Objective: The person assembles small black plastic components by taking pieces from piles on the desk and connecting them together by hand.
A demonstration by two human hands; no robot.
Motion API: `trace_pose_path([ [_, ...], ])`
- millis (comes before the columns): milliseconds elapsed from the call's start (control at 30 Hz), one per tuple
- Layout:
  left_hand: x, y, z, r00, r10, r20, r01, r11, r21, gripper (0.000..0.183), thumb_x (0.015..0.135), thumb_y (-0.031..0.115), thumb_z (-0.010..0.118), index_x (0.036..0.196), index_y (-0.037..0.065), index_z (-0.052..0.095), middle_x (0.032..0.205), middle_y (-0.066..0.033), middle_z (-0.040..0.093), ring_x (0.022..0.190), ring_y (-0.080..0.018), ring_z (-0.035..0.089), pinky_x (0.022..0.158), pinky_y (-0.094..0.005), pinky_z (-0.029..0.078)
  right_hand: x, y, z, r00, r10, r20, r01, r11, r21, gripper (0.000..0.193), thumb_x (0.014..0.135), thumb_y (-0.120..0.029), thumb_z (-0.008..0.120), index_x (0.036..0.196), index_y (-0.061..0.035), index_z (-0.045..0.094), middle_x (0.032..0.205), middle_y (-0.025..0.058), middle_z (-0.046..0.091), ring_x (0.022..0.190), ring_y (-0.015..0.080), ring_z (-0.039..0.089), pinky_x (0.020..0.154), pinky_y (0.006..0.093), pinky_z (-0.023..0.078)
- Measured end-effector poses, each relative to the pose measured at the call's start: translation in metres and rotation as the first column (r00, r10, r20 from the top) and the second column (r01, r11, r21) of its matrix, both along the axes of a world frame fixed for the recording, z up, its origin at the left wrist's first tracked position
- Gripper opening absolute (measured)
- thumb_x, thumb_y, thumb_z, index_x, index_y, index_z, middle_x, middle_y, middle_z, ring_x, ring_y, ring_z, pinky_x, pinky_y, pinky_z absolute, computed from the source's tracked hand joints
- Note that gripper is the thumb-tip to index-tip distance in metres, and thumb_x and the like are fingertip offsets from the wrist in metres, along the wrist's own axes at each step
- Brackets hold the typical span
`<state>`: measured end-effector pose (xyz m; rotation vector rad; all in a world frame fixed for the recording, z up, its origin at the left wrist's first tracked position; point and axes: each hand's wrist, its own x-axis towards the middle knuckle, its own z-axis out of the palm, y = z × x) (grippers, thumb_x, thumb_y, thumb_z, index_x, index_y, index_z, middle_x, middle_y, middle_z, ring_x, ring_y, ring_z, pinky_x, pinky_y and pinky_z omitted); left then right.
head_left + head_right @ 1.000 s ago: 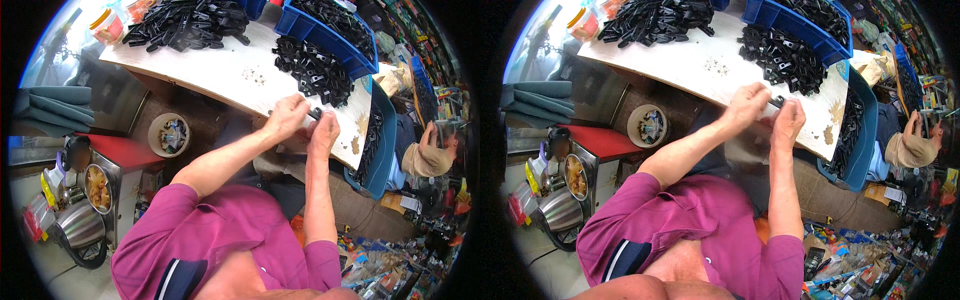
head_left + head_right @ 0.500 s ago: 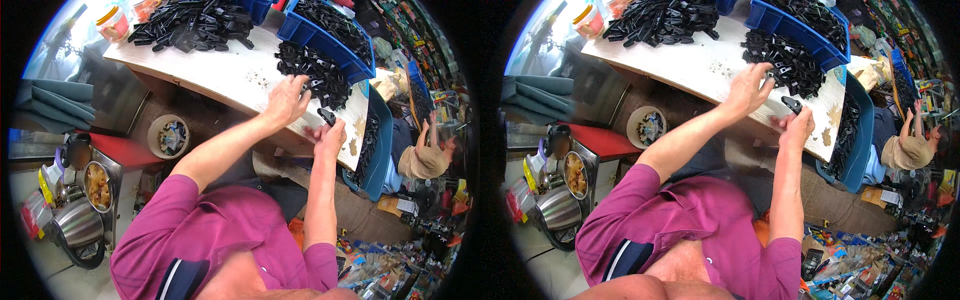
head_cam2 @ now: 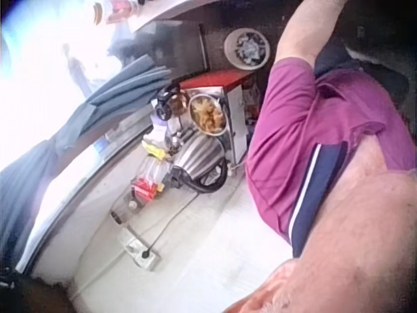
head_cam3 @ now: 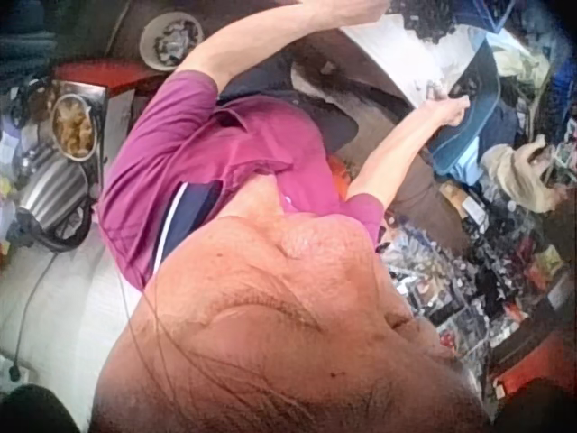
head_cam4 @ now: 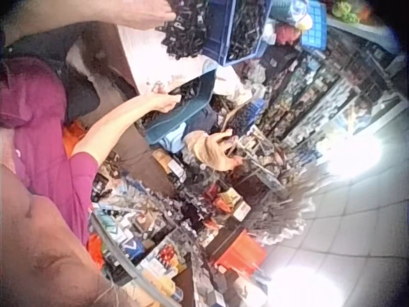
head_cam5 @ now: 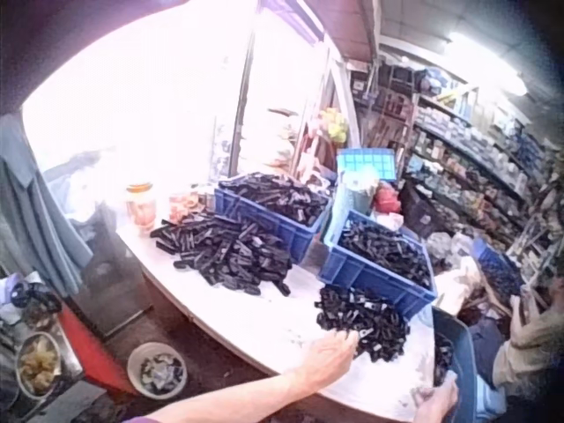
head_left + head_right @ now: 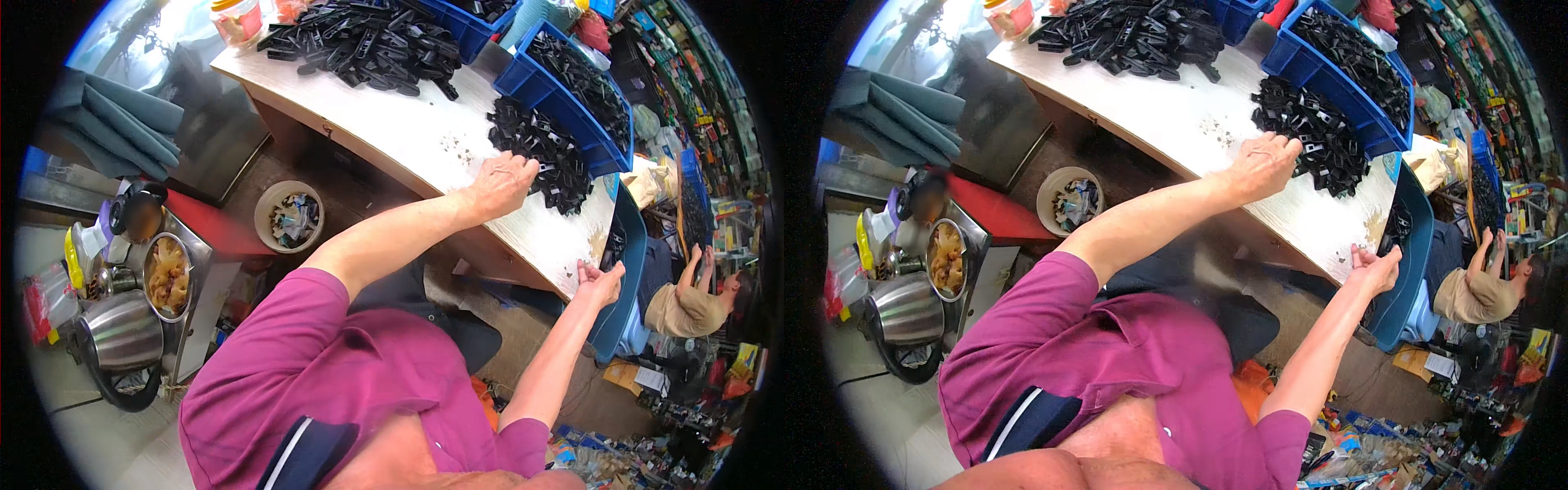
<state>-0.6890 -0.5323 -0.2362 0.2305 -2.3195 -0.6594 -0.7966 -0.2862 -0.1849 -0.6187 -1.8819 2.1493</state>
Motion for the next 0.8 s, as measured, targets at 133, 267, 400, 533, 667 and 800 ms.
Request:
trace_pose_path([
  [133,-0.006,-0.008,-0.005,0.998,0.060,0.027,-0.064,0.981,0.183,0.010,0.081,0.012,0.061,0.090,0.007,0.060,0.080,-0.0146,0.067,0.080,-0.0327,0.068,0.071,-0.0446,0.053,0.023,-0.034,-0.010,0.918,0.394,0.035,-0.392,0.918,-0.050,0.029,0.087,-0.030,0.071,0.085,-0.0039,0.058,0.047,0.0040,0.039,0.041,0.0194,0.047,0.052,0.0462,0.057],
  [267,0.002,-0.011,0.002,0.998,0.045,-0.040,-0.024,0.911,0.413,0.013,0.080,0.015,0.063,0.088,0.005,0.065,0.073,-0.0153,0.068,0.071,-0.0311,0.069,0.069,-0.0422,0.053,0.047,-0.075,-0.013,0.769,0.635,0.076,-0.639,0.769,0.036,0.029,0.088,-0.030,0.072,0.091,-0.0031,0.062,0.045,0.0005,0.039,0.038,0.0158,0.044,0.050,0.0396,0.056],
  [400,0.004,-0.002,0.006,1.000,0.005,-0.020,0.010,0.707,0.707,0.018,0.079,0.014,0.062,0.090,0.001,0.069,0.069,-0.0120,0.069,0.059,-0.0202,0.066,0.060,-0.0343,0.055,0.062,-0.100,-0.015,0.625,0.776,0.079,-0.780,0.619,0.088,0.032,0.091,-0.028,0.071,0.106,0.0004,0.066,0.046,-0.0008,0.043,0.036,0.0115,0.041,0.043,0.0311,0.047],
  [533,0.006,0.009,0.012,0.997,-0.037,-0.070,0.078,0.363,0.929,0.017,0.076,0.012,0.059,0.078,-0.001,0.070,0.062,-0.0127,0.068,0.049,-0.0183,0.066,0.056,-0.0319,0.056,0.068,-0.108,-0.020,0.587,0.807,0.059,-0.804,0.572,0.165,0.030,0.092,-0.030,0.070,0.102,-0.0021,0.067,0.050,-0.0016,0.046,0.037,0.0084,0.039,0.037,0.0251,0.032],
  [667,0.008,0.002,0.019,0.998,-0.055,-0.005,0.020,0.282,0.959,0.016,0.080,0.007,0.061,0.087,-0.006,0.067,0.065,-0.0123,0.067,0.052,-0.0161,0.065,0.048,-0.0293,0.055,0.079,-0.119,-0.016,0.610,0.788,0.087,-0.775,0.569,0.275,0.028,0.096,-0.033,0.062,0.094,-0.0051,0.065,0.053,-0.0015,0.047,0.040,0.0075,0.040,0.038,0.0241,0.032],
  [800,0.013,0.002,0.018,0.995,-0.098,0.012,0.016,0.284,0.959,0.019,0.080,0.008,0.061,0.089,-0.007,0.067,0.067,-0.0131,0.068,0.055,-0.0158,0.066,0.046,-0.0294,0.054,0.088,-0.127,-0.022,0.631,0.776,-0.006,-0.725,0.592,0.353,0.031,0.099,-0.032,0.056,0.086,-0.0042,0.061,0.050,-0.0043,0.037,0.040,0.0069,0.036,0.038,0.0253,0.030],
])
